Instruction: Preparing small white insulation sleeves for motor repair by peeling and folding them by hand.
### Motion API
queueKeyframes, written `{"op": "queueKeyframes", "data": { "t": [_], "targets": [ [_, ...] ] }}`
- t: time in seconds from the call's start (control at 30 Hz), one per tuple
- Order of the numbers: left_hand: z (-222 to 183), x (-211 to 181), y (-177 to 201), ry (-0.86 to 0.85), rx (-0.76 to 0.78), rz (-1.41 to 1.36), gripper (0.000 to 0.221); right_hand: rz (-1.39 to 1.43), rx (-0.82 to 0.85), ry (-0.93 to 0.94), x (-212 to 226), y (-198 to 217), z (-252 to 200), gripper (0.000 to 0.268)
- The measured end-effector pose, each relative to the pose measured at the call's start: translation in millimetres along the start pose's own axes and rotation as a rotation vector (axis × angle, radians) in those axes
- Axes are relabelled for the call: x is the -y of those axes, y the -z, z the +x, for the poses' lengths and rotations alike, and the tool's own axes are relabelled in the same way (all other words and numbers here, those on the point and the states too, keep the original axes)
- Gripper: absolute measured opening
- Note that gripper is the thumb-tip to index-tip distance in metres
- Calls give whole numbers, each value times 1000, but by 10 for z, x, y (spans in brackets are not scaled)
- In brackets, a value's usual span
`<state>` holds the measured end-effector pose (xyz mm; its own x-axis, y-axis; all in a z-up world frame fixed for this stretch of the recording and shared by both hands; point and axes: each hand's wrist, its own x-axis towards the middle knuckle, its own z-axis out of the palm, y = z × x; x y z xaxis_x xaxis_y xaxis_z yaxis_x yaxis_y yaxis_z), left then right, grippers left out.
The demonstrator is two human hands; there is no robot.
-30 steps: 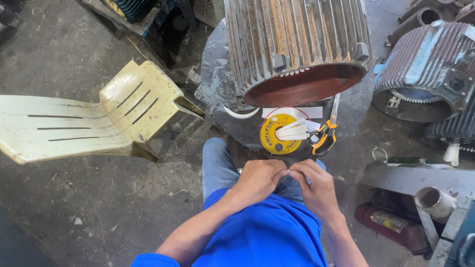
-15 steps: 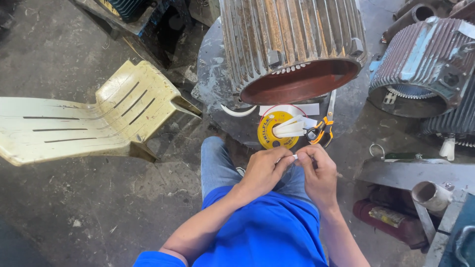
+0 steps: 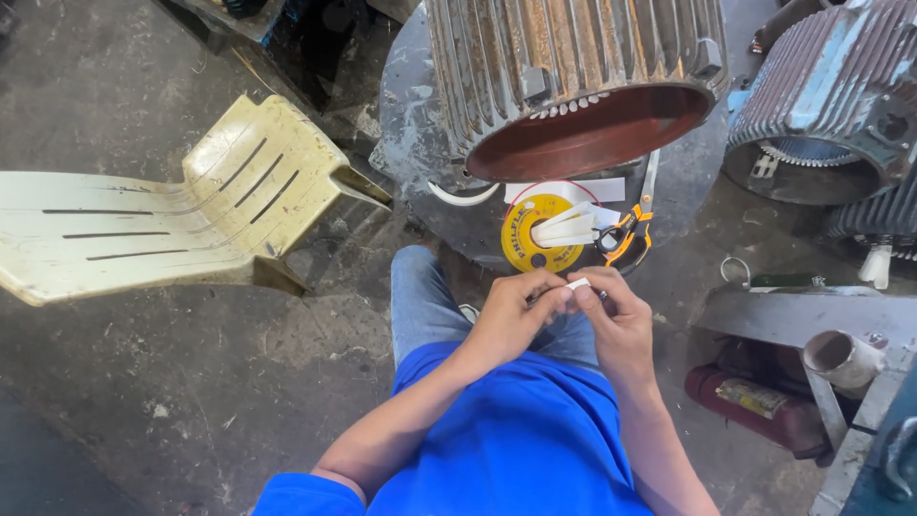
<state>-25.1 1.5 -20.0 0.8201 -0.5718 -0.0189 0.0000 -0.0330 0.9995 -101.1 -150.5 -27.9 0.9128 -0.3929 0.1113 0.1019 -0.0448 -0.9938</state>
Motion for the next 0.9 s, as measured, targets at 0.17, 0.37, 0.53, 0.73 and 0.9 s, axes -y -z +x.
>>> {"op": "queueKeyframes", "data": {
  "t": [0.17, 0.37, 0.53, 0.73, 0.9],
  "targets": [
    [1, 46, -38, -1, -45, -26, 9, -27, 15, 13, 124, 3, 43, 16],
    [52, 87, -29, 17, -53, -50, 12, -166, -21, 90, 179, -56, 186, 17],
    [99, 30, 100, 70, -19, -68, 16, -201, -44, 54, 115, -29, 215, 20],
    [99, 21, 178, -15, 49, 44, 7, -178, -22, 132, 142, -18, 260, 17],
    [134, 173, 95, 100, -29, -64, 10, 77, -2, -68, 40, -98, 193, 29]
  ]
}}
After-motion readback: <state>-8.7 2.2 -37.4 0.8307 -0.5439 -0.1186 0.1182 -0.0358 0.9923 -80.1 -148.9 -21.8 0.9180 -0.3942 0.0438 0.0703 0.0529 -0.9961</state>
